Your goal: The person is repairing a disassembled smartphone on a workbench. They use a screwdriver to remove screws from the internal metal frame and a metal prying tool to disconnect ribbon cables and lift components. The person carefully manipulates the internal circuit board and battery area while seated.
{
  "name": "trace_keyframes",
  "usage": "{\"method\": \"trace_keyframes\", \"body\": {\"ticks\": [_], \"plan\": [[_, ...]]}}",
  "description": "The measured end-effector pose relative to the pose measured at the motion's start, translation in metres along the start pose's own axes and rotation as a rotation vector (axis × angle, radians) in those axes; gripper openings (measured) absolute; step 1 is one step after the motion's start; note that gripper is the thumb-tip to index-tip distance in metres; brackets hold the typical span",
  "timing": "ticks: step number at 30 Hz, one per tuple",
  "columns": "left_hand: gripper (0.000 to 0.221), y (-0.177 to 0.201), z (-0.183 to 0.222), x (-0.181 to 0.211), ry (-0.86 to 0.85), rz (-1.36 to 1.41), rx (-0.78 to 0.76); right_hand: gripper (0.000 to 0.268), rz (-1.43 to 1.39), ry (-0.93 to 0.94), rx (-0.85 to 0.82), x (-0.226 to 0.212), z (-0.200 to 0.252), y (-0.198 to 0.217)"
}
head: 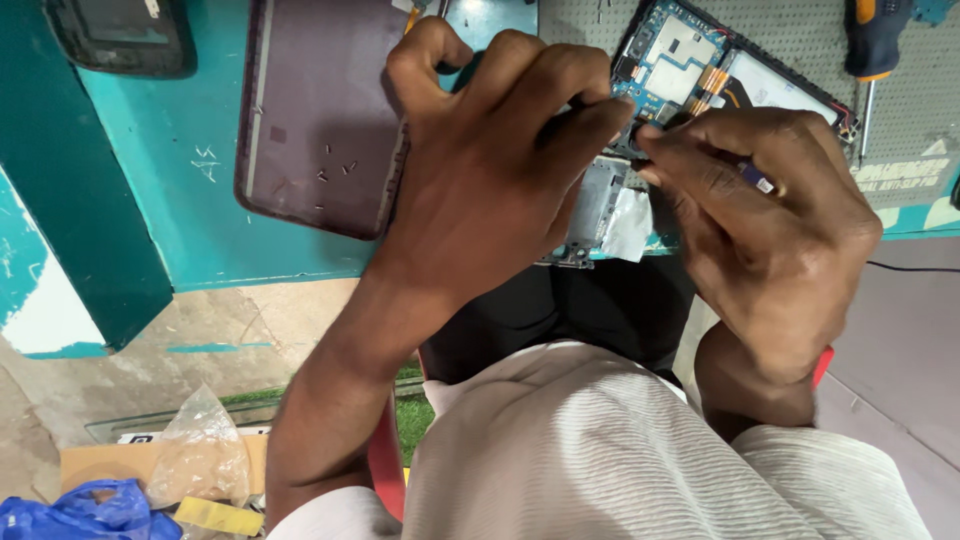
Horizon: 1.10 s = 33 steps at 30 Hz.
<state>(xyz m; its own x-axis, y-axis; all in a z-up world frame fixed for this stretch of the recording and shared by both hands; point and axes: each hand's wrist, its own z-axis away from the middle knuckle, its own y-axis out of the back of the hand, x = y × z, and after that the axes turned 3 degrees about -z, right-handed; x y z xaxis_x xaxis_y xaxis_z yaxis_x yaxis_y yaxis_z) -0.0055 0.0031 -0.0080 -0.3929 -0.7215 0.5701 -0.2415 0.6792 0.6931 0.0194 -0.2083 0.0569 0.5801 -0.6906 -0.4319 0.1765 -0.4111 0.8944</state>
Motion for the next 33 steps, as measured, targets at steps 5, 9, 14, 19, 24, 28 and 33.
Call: {"method": "trace_keyframes", "body": {"ticks": [5, 9, 14, 19, 24, 28, 33], "plan": [[0.022, 0.001, 0.0, -0.001, -0.007, 0.0, -0.011, 0.028, -0.025, -0.005, 0.004, 0.005, 0.003, 0.001], [0.021, 0.0, -0.001, 0.0, -0.007, -0.013, -0.003, 0.03, 0.014, 0.032, -0.006, 0.007, -0.002, 0.003], [0.021, 0.002, -0.002, -0.002, -0.024, -0.004, -0.01, 0.038, 0.049, 0.066, -0.03, 0.002, -0.007, 0.005], [0.02, 0.002, -0.002, -0.001, -0.02, -0.005, 0.002, 0.042, 0.016, 0.049, -0.05, 0.003, -0.01, 0.008], [0.02, 0.002, -0.004, 0.0, 0.001, -0.004, -0.001, 0.037, 0.061, 0.075, -0.027, 0.006, -0.004, 0.006], [0.02, 0.001, -0.004, 0.001, 0.01, -0.021, 0.003, 0.036, 0.06, 0.071, -0.015, 0.009, 0.0, 0.002], [0.026, 0.003, -0.003, -0.001, 0.023, -0.003, -0.011, 0.039, 0.065, 0.084, -0.033, 0.012, -0.001, 0.006]]}}
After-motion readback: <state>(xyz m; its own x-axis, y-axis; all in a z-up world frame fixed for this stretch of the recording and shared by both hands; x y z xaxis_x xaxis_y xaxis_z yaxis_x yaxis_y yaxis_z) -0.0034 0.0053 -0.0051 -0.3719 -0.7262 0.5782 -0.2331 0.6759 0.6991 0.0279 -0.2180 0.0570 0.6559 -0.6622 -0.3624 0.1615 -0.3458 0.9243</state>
